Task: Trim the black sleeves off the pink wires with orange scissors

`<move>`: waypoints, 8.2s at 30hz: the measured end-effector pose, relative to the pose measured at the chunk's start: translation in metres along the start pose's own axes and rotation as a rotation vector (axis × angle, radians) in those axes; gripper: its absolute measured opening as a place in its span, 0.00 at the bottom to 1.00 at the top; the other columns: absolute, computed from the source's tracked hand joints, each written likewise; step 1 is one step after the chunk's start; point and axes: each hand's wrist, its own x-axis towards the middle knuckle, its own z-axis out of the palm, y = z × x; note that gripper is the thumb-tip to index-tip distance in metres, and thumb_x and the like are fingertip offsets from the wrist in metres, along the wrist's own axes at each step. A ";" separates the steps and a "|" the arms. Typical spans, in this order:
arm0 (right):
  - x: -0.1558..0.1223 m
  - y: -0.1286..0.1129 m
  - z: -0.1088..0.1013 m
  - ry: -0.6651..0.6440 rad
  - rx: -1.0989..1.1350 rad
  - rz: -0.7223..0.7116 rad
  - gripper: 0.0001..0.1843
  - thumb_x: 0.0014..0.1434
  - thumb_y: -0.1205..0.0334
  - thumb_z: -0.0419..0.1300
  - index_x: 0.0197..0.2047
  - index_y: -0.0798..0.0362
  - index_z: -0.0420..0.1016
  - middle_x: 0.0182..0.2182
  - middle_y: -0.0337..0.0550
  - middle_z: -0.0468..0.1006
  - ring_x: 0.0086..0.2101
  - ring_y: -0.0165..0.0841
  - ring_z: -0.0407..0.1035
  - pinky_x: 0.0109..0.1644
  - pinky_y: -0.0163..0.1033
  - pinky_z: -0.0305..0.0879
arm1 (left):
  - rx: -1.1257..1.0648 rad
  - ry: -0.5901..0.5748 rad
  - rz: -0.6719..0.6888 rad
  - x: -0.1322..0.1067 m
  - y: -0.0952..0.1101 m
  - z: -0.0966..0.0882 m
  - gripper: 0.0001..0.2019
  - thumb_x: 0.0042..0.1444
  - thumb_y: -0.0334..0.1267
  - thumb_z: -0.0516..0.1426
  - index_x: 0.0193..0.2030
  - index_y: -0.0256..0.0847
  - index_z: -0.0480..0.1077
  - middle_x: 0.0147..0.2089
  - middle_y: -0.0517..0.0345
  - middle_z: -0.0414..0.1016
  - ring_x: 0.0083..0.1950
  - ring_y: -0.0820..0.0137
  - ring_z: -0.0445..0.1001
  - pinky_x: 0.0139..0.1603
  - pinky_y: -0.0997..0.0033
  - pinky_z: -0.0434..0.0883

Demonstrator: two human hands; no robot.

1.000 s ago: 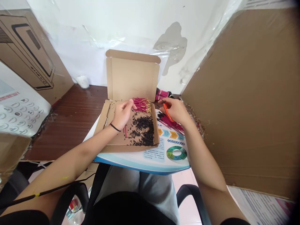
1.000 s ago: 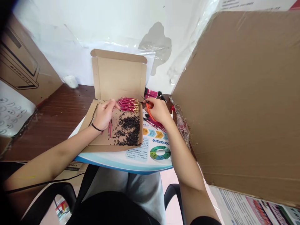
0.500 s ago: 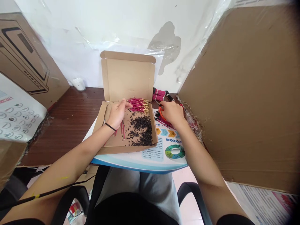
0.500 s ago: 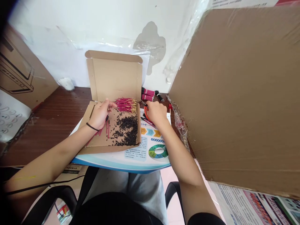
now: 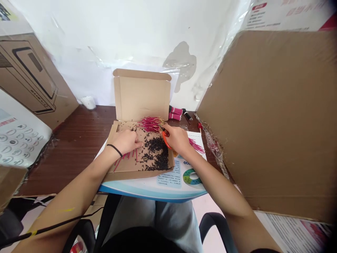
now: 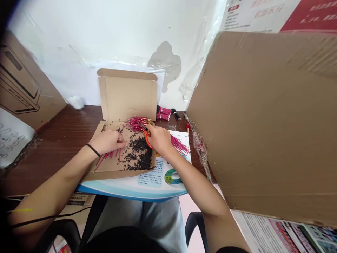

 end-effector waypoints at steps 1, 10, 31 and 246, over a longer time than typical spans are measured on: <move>0.000 0.000 0.000 -0.003 0.005 0.000 0.17 0.64 0.55 0.53 0.52 0.45 0.76 0.35 0.45 0.83 0.33 0.39 0.74 0.32 0.38 0.52 | 0.023 -0.025 -0.008 -0.001 0.000 -0.001 0.18 0.51 0.51 0.58 0.18 0.41 0.69 0.24 0.51 0.71 0.31 0.60 0.73 0.38 0.63 0.67; -0.002 -0.004 0.003 -0.036 0.021 -0.040 0.17 0.62 0.57 0.54 0.51 0.45 0.77 0.35 0.45 0.83 0.33 0.39 0.73 0.31 0.38 0.49 | 0.141 -0.091 -0.057 -0.006 0.006 -0.010 0.09 0.49 0.39 0.56 0.31 0.40 0.77 0.40 0.42 0.80 0.45 0.50 0.78 0.42 0.58 0.71; -0.006 -0.017 0.005 -0.147 1.441 -0.052 0.28 0.47 0.60 0.69 0.52 0.49 0.71 0.29 0.35 0.77 0.33 0.31 0.72 0.46 0.43 0.69 | -1.297 0.341 0.235 0.018 0.027 0.024 0.09 0.48 0.43 0.60 0.28 0.39 0.71 0.24 0.62 0.68 0.24 0.76 0.62 0.26 0.74 0.62; -0.013 -0.017 0.013 0.060 0.460 -0.180 0.25 0.62 0.40 0.57 0.29 0.54 0.76 0.20 0.38 0.73 0.23 0.27 0.62 0.30 0.31 0.52 | -0.465 0.993 0.343 -0.007 0.030 0.024 0.10 0.64 0.39 0.53 0.36 0.39 0.74 0.29 0.59 0.79 0.27 0.74 0.74 0.30 0.74 0.67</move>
